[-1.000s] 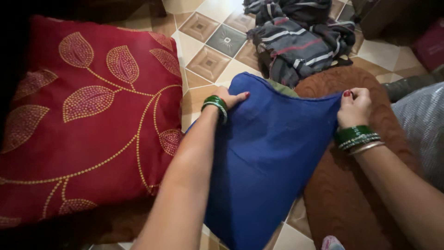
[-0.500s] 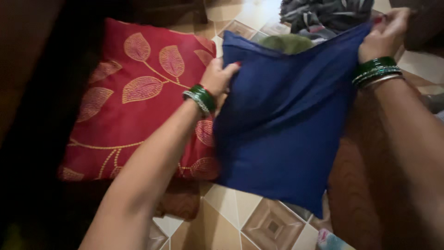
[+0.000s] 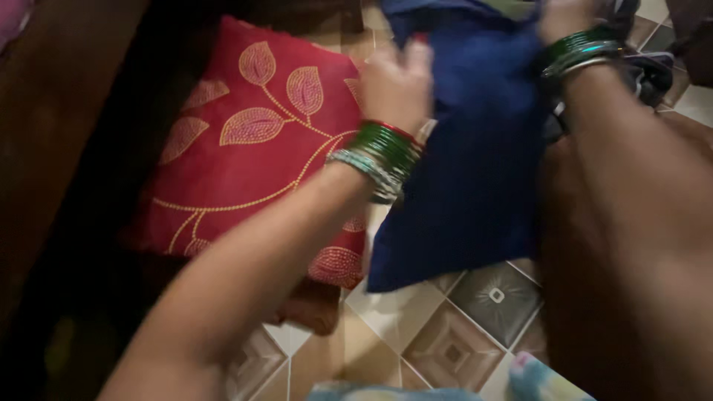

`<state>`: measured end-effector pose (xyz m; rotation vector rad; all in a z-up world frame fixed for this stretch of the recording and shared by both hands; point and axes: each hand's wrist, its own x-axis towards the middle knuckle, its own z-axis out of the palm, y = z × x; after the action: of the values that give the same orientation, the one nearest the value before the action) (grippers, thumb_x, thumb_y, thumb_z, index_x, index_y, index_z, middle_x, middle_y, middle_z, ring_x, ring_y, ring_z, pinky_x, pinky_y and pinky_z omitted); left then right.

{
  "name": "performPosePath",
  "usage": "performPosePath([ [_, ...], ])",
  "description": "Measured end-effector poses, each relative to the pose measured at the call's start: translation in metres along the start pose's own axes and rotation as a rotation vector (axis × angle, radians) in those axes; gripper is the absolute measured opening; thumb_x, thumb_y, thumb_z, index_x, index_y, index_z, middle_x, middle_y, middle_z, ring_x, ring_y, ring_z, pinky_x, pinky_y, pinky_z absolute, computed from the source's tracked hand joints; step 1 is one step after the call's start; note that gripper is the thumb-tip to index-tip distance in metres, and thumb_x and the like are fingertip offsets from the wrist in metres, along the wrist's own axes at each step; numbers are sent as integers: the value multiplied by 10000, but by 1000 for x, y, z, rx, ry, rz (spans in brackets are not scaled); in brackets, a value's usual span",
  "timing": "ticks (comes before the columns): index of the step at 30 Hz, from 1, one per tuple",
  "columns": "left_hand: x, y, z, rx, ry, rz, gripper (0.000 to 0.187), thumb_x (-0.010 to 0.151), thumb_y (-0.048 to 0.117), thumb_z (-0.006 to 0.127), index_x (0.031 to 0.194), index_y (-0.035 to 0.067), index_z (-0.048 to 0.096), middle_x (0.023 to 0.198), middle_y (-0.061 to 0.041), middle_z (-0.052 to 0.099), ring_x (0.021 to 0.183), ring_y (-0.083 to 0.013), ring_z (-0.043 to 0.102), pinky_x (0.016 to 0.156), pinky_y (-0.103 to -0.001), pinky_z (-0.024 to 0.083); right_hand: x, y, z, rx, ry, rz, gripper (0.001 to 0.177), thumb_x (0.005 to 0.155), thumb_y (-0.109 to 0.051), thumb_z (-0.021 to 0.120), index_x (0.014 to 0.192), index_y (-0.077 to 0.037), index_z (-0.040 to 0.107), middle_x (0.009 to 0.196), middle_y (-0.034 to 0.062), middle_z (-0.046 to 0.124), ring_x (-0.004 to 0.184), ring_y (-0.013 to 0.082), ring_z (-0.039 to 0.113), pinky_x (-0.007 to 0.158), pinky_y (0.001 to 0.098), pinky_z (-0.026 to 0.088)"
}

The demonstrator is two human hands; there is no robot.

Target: The person tucks a pink patterned bedsheet under a mattress, smooths the sheet with both hands, inserts a pillow into a blue pillowcase, and arranges cushions on the floor.

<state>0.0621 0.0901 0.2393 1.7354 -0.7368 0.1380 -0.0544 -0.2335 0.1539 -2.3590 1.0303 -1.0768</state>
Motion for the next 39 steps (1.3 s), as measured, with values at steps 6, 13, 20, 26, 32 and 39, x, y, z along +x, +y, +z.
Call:
performPosePath([
  [6, 30, -194, -115, 340, -151, -88, 426, 952, 346, 651, 748, -27, 666, 715, -280, 649, 680, -437, 673, 652, -533, 497, -102, -102, 68, 201, -855, 135, 480, 954, -33, 473, 1385, -183, 621, 1064, 65, 702, 963, 196, 631, 824, 327, 537],
  [13, 61, -216, -159, 424, -285, -169, 348, 703, 197, 785, 989, 33, 675, 978, -215, 741, 944, -395, 707, 877, -456, 557, -198, -73, 97, 40, -920, 67, 380, 941, -82, 595, 1310, -109, 681, 1186, 147, 749, 1110, 261, 707, 991, 384, 531],
  [20, 81, -169, -179, 398, -570, 89, 423, 701, 203, 937, 1013, 58, 691, 1009, -160, 751, 952, -305, 727, 880, -408, 573, -184, -120, 86, 199, -720, -6, 402, 897, -28, 630, 1296, -69, 663, 1204, 157, 738, 1115, 259, 731, 985, 378, 547],
  [26, 88, -189, -192, 320, -512, -24, 288, 790, 199, 884, 966, 64, 701, 858, -110, 748, 759, -247, 757, 708, -360, 605, -163, -113, 147, 33, -536, 181, 396, 972, -264, 639, 1324, -85, 618, 1232, 209, 695, 1129, 370, 668, 983, 443, 504],
  [32, 99, -190, -181, 283, -331, 267, 166, 963, 78, 753, 918, 22, 602, 788, -156, 684, 713, -297, 693, 647, -397, 528, -169, -44, 205, -24, -393, 305, 467, 1048, -449, 506, 1338, -97, 606, 1220, 272, 659, 1157, 458, 607, 994, 513, 459],
  [39, 128, -208, -182, 614, -155, 392, 183, 884, 110, 794, 900, 76, 615, 787, -142, 677, 757, -356, 674, 669, -482, 512, -194, -28, 189, -92, -480, 330, 477, 1007, -452, 568, 1321, -104, 654, 1191, 254, 693, 1114, 439, 646, 974, 501, 487],
])
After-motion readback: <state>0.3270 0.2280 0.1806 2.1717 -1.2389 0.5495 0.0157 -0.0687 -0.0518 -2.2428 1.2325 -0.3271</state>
